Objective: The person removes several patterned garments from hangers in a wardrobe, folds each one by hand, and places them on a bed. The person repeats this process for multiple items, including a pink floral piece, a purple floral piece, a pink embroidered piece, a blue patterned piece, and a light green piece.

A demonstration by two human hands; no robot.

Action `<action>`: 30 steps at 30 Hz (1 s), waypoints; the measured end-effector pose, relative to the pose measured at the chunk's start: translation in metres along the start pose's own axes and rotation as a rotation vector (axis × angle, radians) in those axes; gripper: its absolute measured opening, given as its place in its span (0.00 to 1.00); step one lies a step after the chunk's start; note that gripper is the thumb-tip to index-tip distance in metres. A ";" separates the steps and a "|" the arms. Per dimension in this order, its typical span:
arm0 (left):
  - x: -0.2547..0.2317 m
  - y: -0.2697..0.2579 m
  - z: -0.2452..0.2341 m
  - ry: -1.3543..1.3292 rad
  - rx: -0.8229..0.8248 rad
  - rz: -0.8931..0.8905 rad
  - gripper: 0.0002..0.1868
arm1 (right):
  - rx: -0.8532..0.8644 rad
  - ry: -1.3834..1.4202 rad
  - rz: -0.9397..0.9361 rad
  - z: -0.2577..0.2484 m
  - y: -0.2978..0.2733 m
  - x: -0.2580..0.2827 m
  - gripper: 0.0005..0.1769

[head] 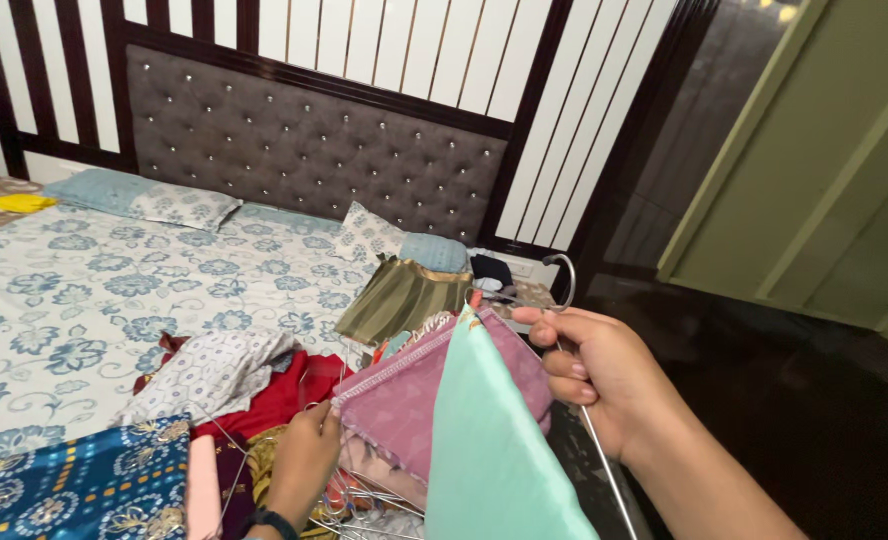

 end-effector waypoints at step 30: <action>-0.248 -0.045 -0.023 -0.255 0.386 0.526 0.39 | 0.275 -0.265 -0.230 0.084 -0.032 0.200 0.15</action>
Point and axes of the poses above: each hand's wrist, its own y-axis towards the middle knuckle, its own z-axis out of the palm, x = y × z, the point moved 5 cm from there along y, towards the middle knuckle, and after that the axes turned 5 degrees about -y, right-handed, at the moved point
